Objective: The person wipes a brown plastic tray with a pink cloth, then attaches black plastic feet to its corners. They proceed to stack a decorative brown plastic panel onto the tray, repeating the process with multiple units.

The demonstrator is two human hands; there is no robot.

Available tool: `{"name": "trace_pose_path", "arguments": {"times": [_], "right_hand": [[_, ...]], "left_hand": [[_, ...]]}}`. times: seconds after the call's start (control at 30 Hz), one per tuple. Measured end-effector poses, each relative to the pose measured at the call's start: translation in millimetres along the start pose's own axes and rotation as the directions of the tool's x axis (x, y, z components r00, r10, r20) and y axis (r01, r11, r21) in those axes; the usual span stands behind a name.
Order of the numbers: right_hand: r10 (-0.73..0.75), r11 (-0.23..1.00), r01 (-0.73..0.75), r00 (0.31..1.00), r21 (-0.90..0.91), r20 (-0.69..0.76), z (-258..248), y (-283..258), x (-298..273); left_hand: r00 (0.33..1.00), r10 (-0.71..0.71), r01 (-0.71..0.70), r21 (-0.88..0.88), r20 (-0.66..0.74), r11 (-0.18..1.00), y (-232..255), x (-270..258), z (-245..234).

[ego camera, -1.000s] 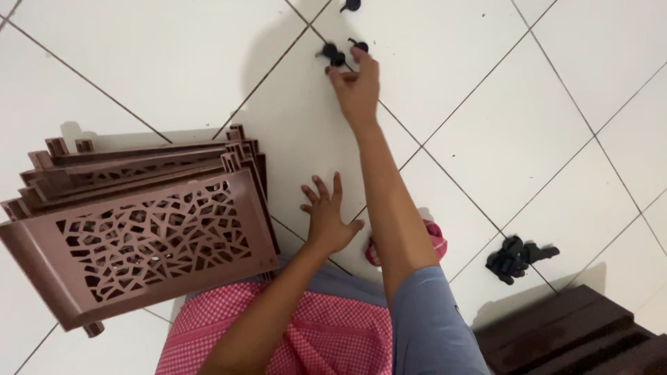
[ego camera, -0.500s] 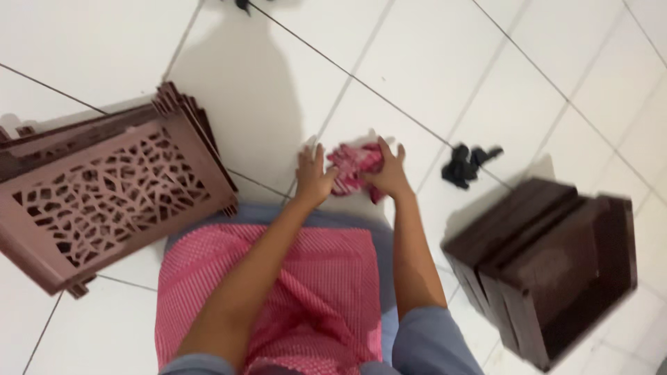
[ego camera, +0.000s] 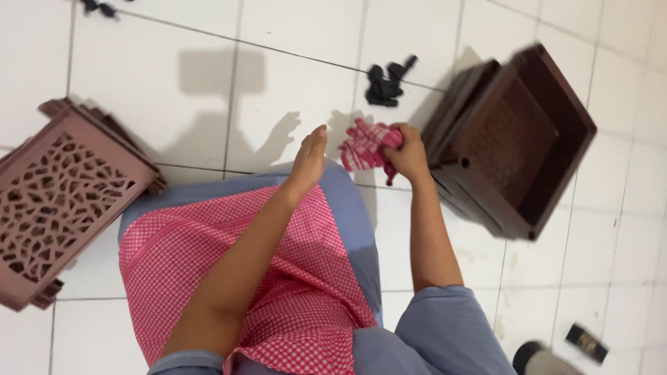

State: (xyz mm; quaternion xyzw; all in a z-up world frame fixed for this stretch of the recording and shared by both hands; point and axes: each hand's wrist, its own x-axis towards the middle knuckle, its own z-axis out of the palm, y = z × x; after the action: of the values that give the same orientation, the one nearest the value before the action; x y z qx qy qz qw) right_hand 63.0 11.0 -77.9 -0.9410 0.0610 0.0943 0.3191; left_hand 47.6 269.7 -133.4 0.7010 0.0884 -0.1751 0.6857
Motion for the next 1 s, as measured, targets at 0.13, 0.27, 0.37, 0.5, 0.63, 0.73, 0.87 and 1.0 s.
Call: {"name": "trace_pose_path", "arguments": {"times": [0.13,0.27,0.37,0.5,0.63,0.73,0.87,1.0], "right_hand": [[0.287,0.958,-0.284,0.943,-0.039,0.17,-24.8,76.6,-78.9],[0.555,0.832,-0.506,0.758,-0.229,0.342,-37.5,156.3,-155.8],[0.677,0.719,-0.669,0.613,-0.187,0.408,-39.0,188.4,-204.6],[0.528,0.834,-0.526,0.848,-0.165,-0.032,-51.9,169.3,-208.5],[0.204,0.907,-0.371,0.799,-0.198,-0.565,-103.0,102.2,-178.5],[-0.098,0.854,-0.203,0.842,-0.48,-0.531,-141.0,75.0,-149.8],[0.02,0.765,-0.232,0.941,-0.601,-0.339,-145.6,96.2,-128.4],[0.005,0.718,-0.232,0.944,-0.657,-0.329,-139.1,126.1,-129.1]], "left_hand": [[0.995,-0.015,0.013,0.027,0.094,1.0,-3.5,-12.9,41.1],[0.99,-0.037,0.038,-0.007,0.138,0.999,-11.8,-23.1,58.1],[0.99,0.021,-0.019,-0.017,0.138,1.0,-15.5,-28.8,66.8],[0.986,0.021,-0.025,0.019,0.166,0.999,-13.8,-35.6,82.0],[0.977,0.002,-0.004,0.012,0.214,1.0,-3.9,-39.5,96.7],[0.97,0.003,-0.012,0.035,0.244,0.999,4.7,-42.1,101.1],[0.973,0.036,-0.06,0.096,0.228,0.994,11.7,-39.5,104.8],[0.971,0.033,-0.057,0.097,0.237,0.994,14.5,-40.8,101.1]]}}
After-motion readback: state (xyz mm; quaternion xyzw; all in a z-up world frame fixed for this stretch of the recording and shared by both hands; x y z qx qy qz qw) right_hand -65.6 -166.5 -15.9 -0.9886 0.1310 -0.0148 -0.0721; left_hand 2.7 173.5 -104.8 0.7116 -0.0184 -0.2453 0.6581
